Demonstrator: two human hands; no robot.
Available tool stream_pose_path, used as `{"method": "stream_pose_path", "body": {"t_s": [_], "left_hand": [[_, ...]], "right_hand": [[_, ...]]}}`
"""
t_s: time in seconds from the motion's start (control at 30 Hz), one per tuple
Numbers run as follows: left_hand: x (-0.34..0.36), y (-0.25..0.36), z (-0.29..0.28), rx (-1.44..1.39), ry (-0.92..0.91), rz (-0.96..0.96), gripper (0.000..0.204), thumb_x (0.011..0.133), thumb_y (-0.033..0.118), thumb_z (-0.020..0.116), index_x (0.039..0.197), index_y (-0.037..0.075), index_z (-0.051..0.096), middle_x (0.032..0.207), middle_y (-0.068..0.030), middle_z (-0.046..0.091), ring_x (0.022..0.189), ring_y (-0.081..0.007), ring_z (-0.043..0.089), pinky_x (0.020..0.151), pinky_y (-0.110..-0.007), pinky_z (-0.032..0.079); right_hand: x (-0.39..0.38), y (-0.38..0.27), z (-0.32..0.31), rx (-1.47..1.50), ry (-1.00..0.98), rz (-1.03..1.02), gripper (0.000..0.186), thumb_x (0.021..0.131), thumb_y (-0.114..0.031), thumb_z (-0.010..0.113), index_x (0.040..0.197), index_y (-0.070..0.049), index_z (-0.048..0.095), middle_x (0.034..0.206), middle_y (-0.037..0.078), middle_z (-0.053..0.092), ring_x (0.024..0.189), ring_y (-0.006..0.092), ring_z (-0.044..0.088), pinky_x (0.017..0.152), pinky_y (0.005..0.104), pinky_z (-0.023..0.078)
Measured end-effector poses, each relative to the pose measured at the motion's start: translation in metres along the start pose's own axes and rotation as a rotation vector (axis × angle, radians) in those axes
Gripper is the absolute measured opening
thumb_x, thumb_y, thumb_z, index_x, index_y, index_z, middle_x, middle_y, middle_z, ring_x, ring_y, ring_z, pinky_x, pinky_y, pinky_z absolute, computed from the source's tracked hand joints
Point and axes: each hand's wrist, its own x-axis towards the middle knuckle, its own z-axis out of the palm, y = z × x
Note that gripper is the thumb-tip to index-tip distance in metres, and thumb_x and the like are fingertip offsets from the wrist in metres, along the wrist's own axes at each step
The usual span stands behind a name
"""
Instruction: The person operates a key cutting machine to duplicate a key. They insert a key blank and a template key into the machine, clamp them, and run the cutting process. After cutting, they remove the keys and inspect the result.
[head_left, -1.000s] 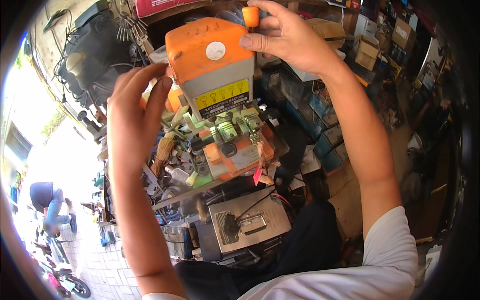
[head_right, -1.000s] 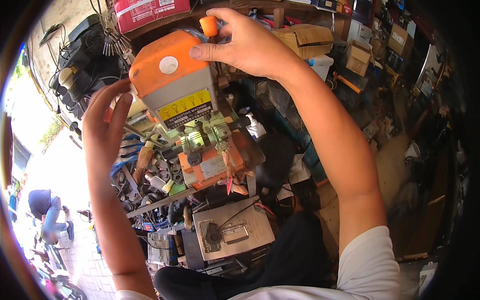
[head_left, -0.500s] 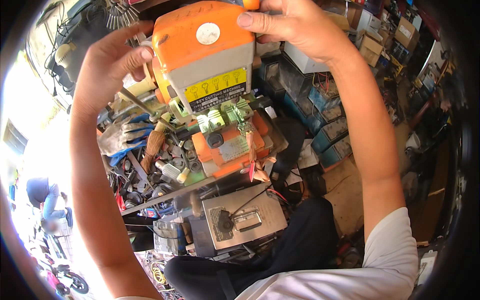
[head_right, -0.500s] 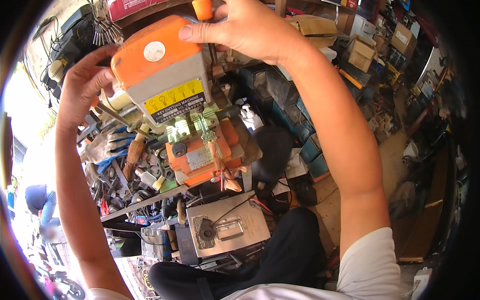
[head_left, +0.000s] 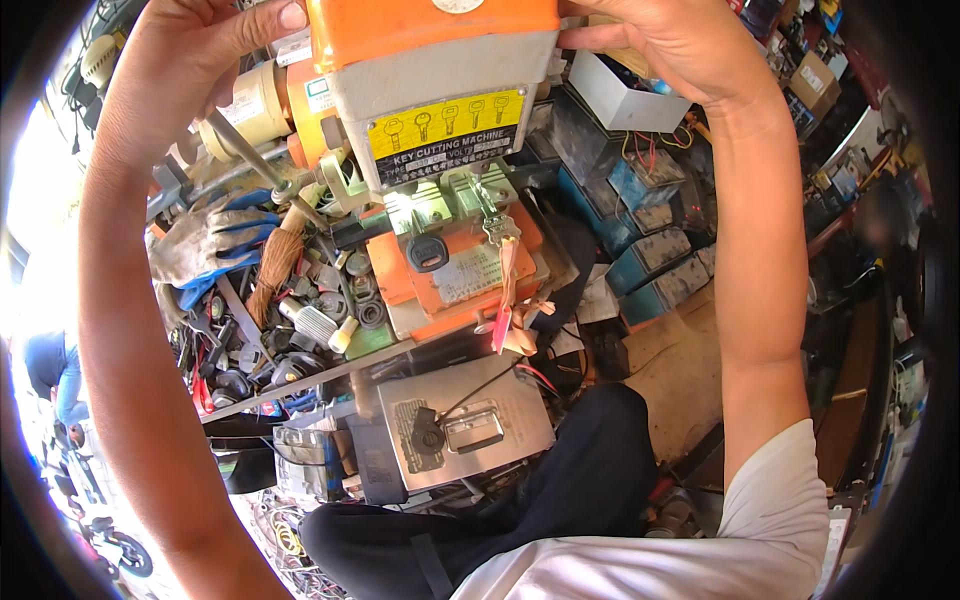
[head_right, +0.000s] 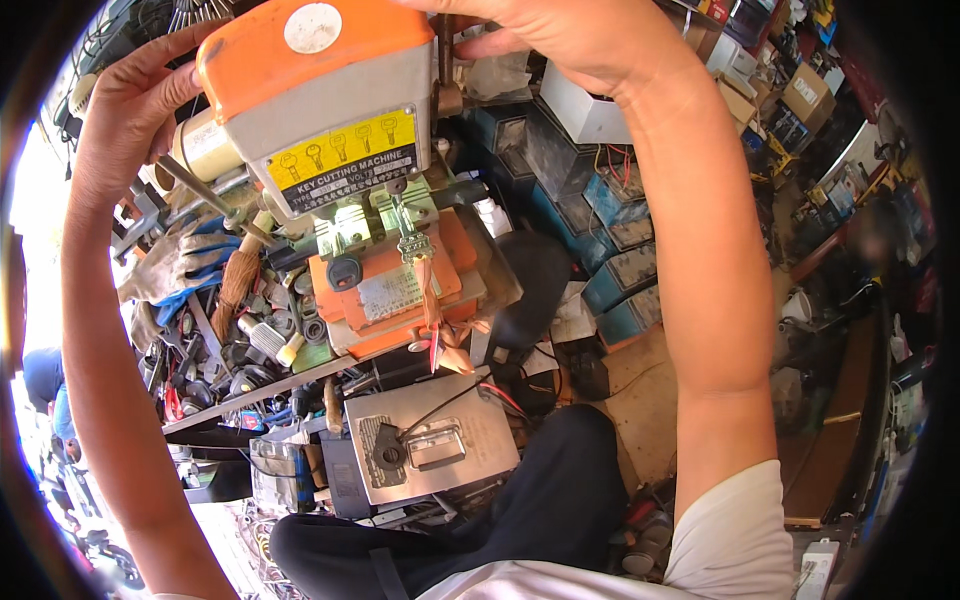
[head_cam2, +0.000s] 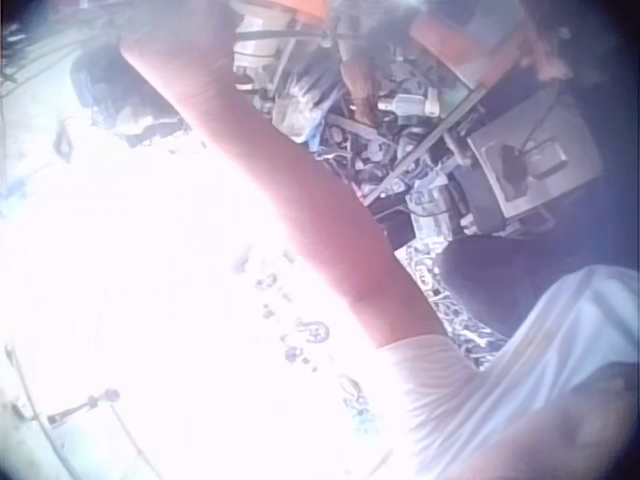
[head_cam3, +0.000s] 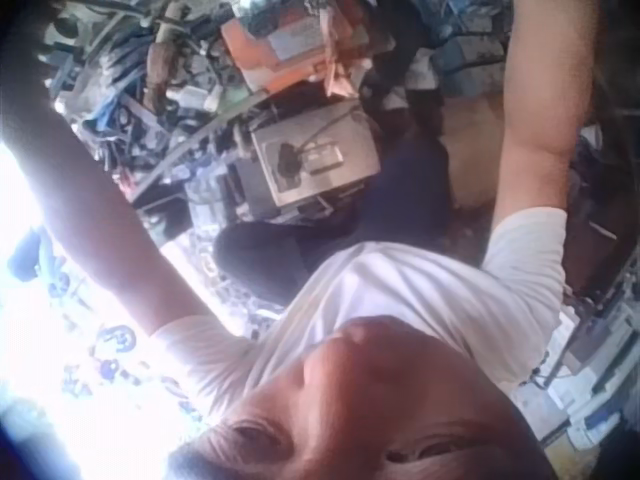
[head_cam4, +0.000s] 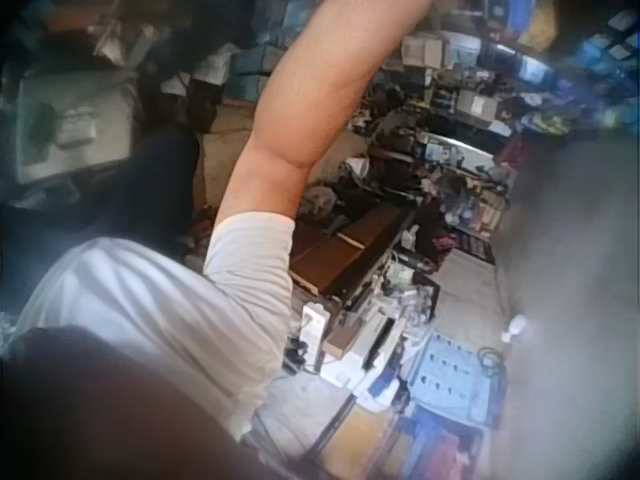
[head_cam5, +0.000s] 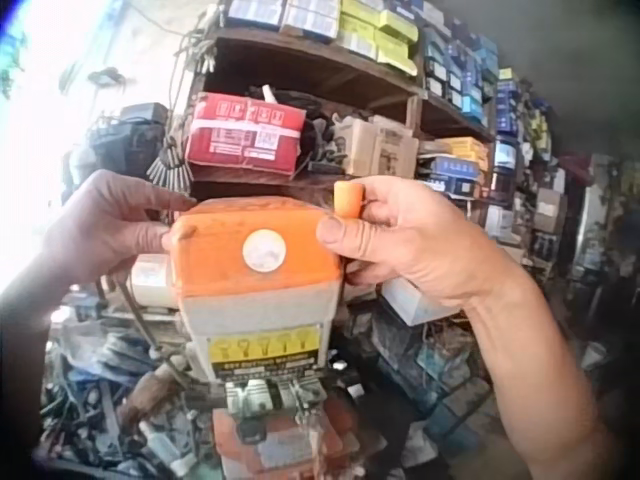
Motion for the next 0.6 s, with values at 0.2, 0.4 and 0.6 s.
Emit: {"method": "stream_pose_path", "body": {"t_s": [0.2, 0.4, 0.6], "left_hand": [[0.005, 0.042, 0.008, 0.101, -0.052, -0.126, 0.051, 0.093, 0.033, 0.076, 0.131, -0.001, 0.068, 0.098, -0.0089, 0.077, 0.073, -0.0114, 0.064, 0.063, -0.026, 0.052], [-0.009, 0.072, 0.030, 0.182, 0.160, 0.086, 0.060, 0.082, 0.030, 0.082, 0.124, -0.010, 0.068, 0.095, -0.0171, 0.078, 0.075, -0.0169, 0.073, 0.067, -0.028, 0.061], [-0.008, 0.066, 0.021, 0.116, 0.137, -0.051, 0.062, 0.083, 0.031, 0.082, 0.128, -0.009, 0.067, 0.089, -0.0159, 0.078, 0.065, -0.0135, 0.069, 0.059, -0.027, 0.057]], "right_hand": [[-0.001, 0.004, 0.003, -0.069, 0.137, 0.034, 0.041, 0.095, -0.034, 0.079, 0.107, -0.004, 0.055, 0.097, 0.007, 0.069, 0.082, 0.0130, 0.070, 0.066, 0.0256, 0.059], [-0.002, 0.007, 0.006, -0.047, 0.142, -0.029, 0.040, 0.096, -0.033, 0.078, 0.105, -0.003, 0.054, 0.092, 0.007, 0.068, 0.079, 0.0122, 0.070, 0.063, 0.0242, 0.059], [-0.003, 0.002, 0.013, -0.099, 0.190, 0.003, 0.040, 0.096, -0.034, 0.078, 0.105, -0.003, 0.054, 0.092, 0.007, 0.068, 0.078, 0.0116, 0.070, 0.062, 0.0238, 0.060]]}}
